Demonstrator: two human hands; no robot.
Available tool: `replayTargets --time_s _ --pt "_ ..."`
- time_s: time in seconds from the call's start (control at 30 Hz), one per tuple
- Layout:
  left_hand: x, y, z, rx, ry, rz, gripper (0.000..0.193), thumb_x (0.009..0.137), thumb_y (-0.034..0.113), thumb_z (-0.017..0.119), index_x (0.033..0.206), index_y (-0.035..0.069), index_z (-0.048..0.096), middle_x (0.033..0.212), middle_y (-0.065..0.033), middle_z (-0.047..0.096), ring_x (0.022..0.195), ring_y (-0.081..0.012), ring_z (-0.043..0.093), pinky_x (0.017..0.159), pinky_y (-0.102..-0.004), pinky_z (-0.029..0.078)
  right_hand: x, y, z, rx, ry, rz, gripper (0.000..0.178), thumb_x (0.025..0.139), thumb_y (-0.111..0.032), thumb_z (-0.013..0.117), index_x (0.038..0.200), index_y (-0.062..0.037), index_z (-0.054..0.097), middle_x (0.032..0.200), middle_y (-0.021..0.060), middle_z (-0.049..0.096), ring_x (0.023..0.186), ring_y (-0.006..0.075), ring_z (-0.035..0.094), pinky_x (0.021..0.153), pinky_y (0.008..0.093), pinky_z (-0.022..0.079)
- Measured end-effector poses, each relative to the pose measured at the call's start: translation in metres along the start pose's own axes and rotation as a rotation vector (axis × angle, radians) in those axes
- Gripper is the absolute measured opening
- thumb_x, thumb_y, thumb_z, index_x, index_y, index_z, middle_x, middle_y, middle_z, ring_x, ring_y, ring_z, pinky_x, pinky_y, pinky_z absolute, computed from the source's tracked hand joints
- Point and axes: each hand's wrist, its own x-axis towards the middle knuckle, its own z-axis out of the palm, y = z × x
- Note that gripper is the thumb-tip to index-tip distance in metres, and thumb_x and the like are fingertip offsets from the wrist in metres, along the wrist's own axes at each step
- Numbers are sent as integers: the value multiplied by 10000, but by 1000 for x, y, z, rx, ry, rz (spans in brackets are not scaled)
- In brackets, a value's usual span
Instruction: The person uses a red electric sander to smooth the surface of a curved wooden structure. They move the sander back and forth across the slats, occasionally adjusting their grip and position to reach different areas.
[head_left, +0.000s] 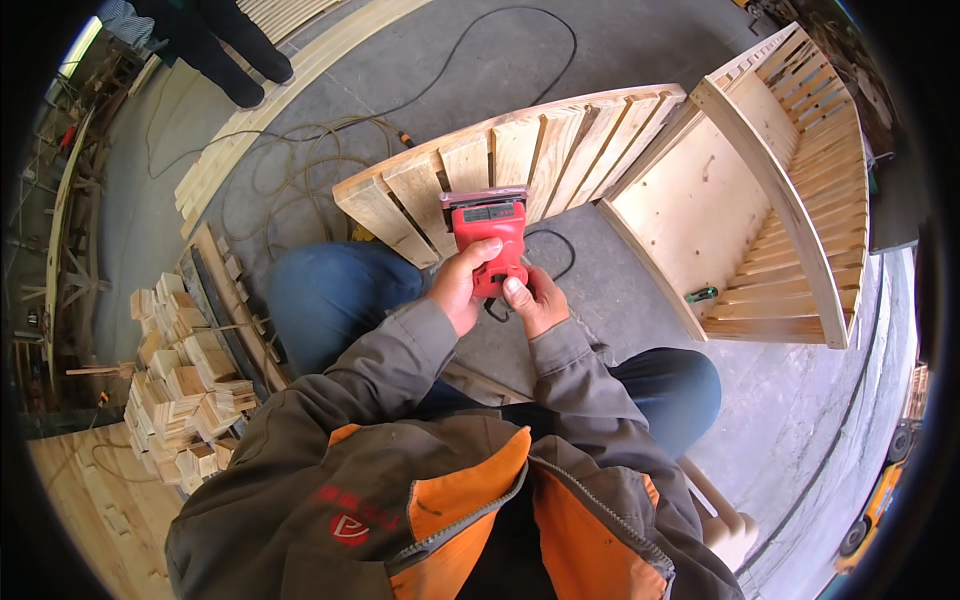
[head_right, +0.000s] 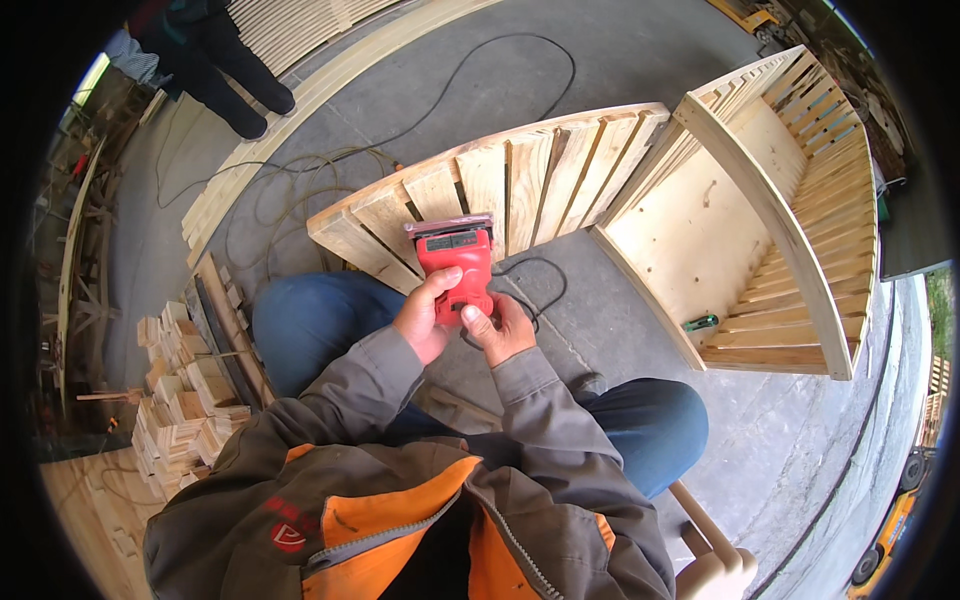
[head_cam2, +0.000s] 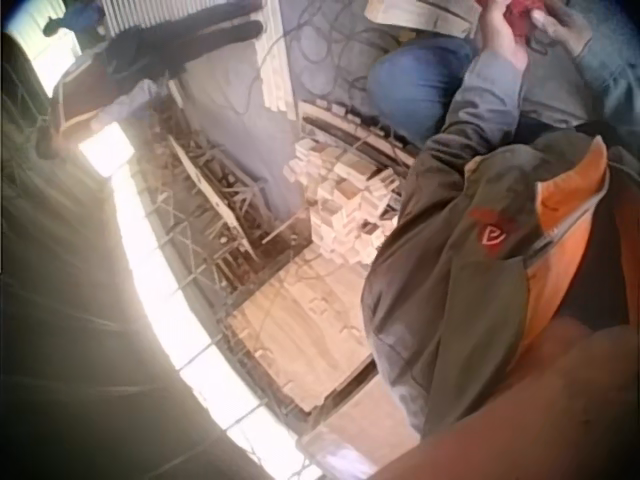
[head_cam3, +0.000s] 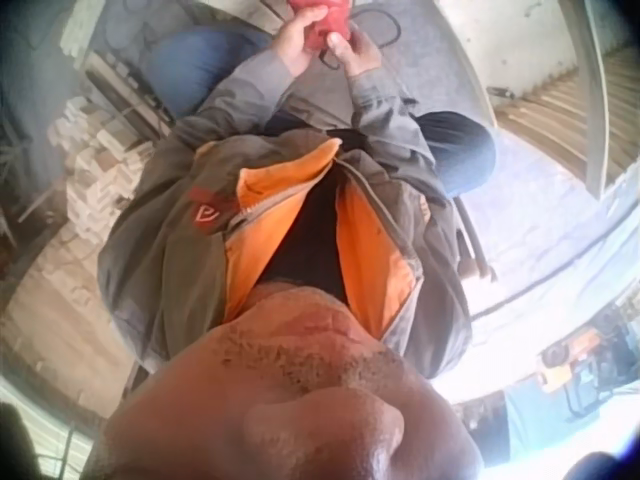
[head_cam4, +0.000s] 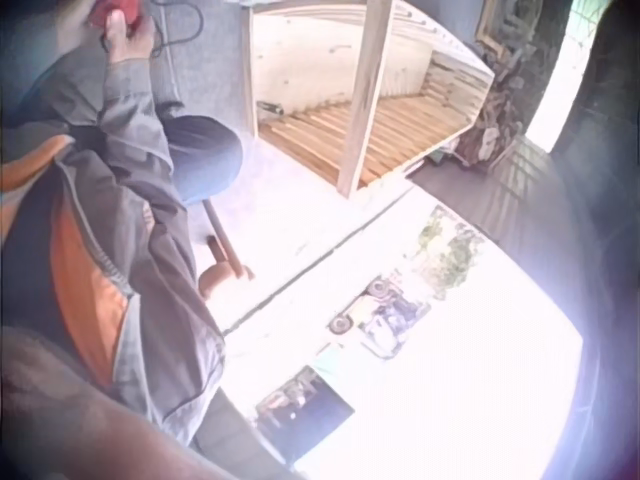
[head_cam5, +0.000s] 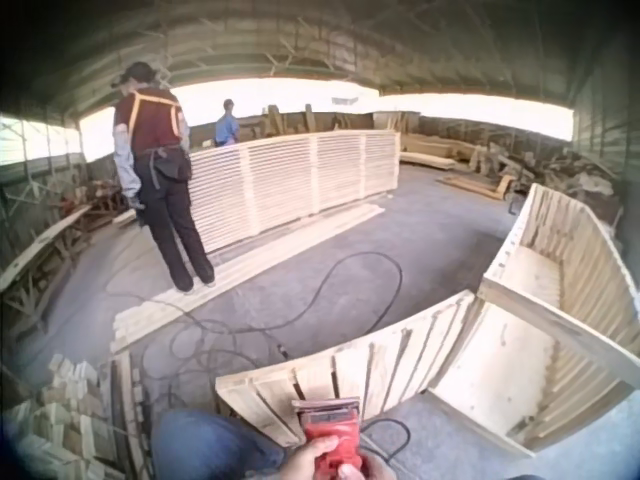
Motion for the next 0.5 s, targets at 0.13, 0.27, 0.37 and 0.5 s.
replayTargets --time_s 0.13,0.27,0.37,0.5 --pt "13 6 4 -108 121 -9 438 965 385 693 1288 97 626 1147 -62 712 1036 -212 698 935 -397 560 33 26 19 161 -11 54 838 890 -605 786 1348 71 597 1127 158 709 1047 205 670 927 337 537" --pt "18 7 -1 -102 164 8 454 960 410 697 1288 105 623 1157 -65 707 1039 -213 694 933 -403 560 43 34 29 199 -30 59 859 890 -598 789 1370 79 568 1229 190 693 1125 240 661 958 351 530" --pt "24 10 0 -111 177 42 467 958 419 697 1299 108 622 1149 -62 705 1045 -213 691 936 -405 560 51 31 37 290 -1 40 871 878 -550 826 1394 88 533 1279 201 674 1157 246 653 999 367 526" --pt "26 12 8 -107 170 54 469 955 425 700 1297 114 618 1156 -60 698 1052 -213 688 949 -414 556 58 27 43 397 72 62 857 853 -449 884 1394 101 512 1289 215 668 1165 257 659 1026 382 532"
